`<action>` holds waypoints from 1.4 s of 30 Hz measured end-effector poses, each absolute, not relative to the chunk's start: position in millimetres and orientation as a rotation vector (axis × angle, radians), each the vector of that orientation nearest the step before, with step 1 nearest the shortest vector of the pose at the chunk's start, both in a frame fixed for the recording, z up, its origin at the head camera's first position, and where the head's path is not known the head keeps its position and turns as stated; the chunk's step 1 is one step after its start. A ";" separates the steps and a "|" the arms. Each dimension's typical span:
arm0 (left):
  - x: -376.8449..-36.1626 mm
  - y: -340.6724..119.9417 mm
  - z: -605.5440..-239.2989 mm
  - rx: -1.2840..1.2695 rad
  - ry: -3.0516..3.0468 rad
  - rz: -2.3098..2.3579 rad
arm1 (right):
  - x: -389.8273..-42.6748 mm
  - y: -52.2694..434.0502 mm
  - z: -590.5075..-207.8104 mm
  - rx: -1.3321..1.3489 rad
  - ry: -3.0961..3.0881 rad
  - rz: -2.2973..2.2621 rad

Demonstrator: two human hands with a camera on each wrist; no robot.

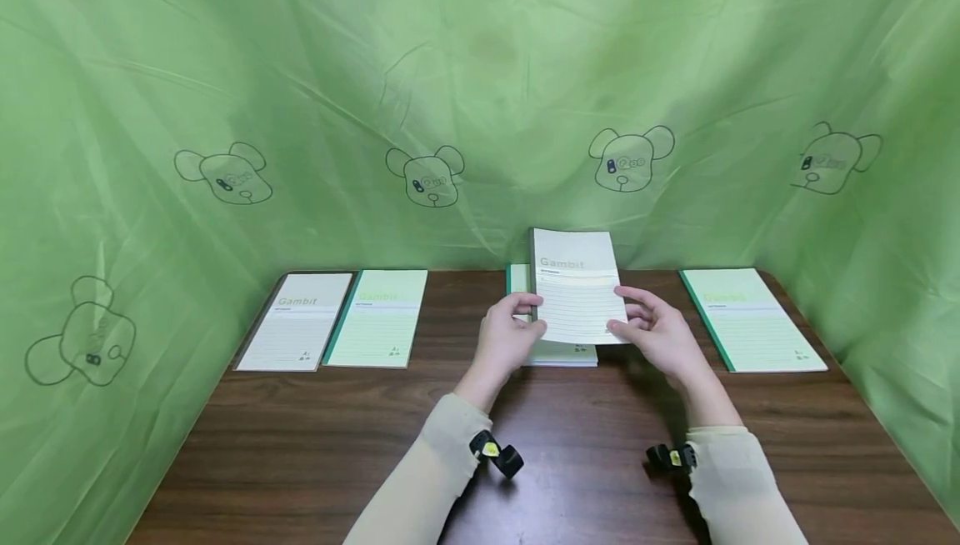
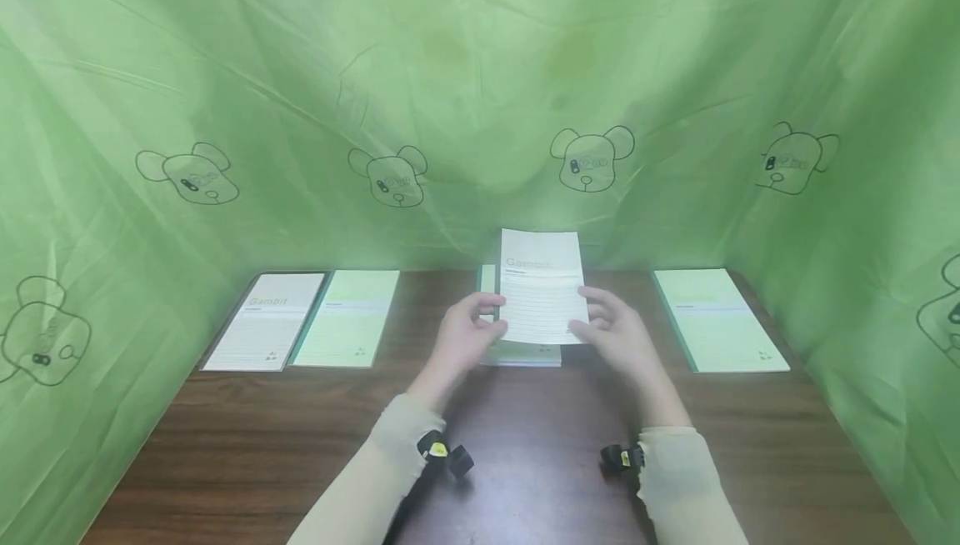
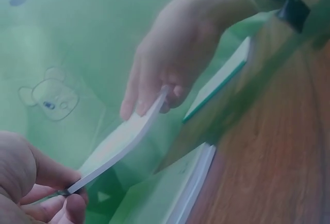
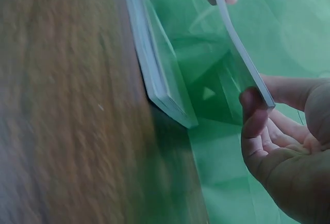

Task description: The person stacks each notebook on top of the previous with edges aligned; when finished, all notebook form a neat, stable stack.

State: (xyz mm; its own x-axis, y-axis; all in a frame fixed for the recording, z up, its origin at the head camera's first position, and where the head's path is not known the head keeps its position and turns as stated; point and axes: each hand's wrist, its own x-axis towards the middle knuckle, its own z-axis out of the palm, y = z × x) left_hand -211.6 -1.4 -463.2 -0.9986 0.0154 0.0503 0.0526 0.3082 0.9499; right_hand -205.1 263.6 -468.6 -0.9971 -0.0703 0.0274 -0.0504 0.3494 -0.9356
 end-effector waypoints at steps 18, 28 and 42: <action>-225.9 -51.8 -474.0 -0.204 -2.618 -2.029 | -206.7 234.1 -486.2 -0.197 2.498 -1.810; -229.1 -52.6 -483.6 -0.126 -2.685 -2.017 | -208.0 235.1 -490.6 -0.179 2.393 -1.774; -230.6 -51.0 -493.1 -0.148 -2.828 -1.631 | -209.1 242.7 -496.0 -0.166 2.544 -1.562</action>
